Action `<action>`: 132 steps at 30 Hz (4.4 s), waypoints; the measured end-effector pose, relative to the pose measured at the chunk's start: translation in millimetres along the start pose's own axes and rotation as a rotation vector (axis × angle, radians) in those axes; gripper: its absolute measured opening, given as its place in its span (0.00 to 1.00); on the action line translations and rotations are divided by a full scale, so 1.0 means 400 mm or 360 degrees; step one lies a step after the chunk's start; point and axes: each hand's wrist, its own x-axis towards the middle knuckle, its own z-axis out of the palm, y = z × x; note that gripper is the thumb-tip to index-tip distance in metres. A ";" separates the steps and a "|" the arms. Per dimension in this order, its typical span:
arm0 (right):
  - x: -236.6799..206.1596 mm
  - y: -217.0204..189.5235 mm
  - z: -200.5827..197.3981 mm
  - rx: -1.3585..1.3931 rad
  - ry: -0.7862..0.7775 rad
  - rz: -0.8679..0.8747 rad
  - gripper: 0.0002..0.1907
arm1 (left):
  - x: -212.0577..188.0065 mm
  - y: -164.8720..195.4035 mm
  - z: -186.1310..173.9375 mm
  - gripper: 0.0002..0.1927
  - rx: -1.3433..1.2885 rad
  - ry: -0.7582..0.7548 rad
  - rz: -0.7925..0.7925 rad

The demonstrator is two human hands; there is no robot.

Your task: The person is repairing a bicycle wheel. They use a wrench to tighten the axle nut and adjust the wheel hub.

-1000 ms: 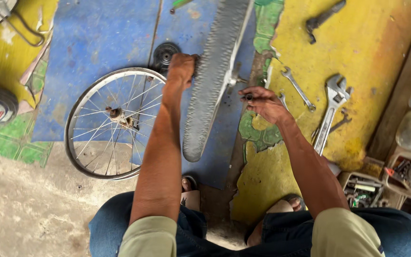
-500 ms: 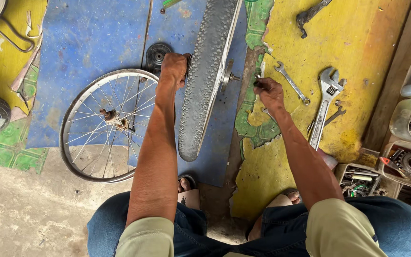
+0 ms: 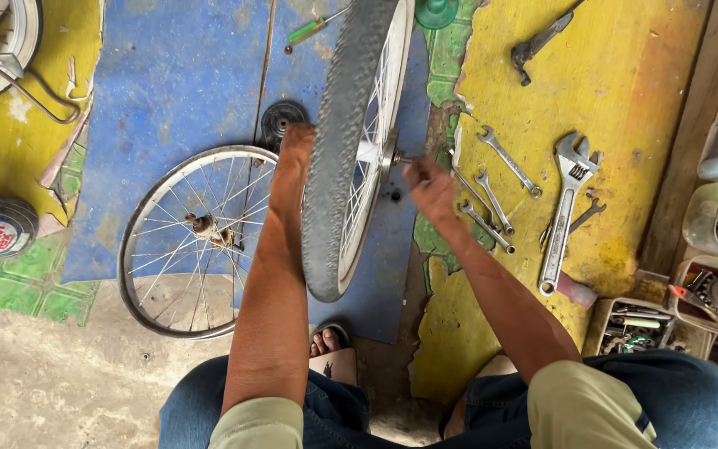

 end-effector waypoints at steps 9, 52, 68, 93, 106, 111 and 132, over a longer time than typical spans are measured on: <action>0.032 -0.133 -0.059 0.0668 -0.0659 0.0494 0.16 | -0.007 -0.071 -0.048 0.12 -0.0462 -0.0226 0.0166; 0.051 -0.160 -0.048 0.0570 -0.0686 0.0358 0.11 | -0.028 -0.054 -0.072 0.13 -0.0893 -0.0522 0.0444; 0.060 -0.181 -0.042 0.0764 -0.0747 0.0473 0.13 | -0.027 -0.048 -0.077 0.14 -0.0902 -0.0531 0.0460; 0.051 -0.160 -0.025 0.0579 -0.0713 0.0427 0.15 | -0.050 -0.051 -0.091 0.16 -0.0913 -0.0537 0.0459; 0.042 -0.104 -0.009 -0.0155 -0.0584 -0.0666 0.11 | -0.055 -0.057 -0.093 0.17 -0.0912 -0.0532 0.0459; 0.039 -0.113 -0.018 0.0152 -0.0451 -0.0594 0.19 | -0.061 -0.057 -0.099 0.18 -0.0911 -0.0525 0.0459; 0.047 -0.103 -0.018 0.0033 -0.0436 -0.0696 0.19 | -0.061 -0.063 -0.091 0.20 -0.0933 -0.0530 0.0472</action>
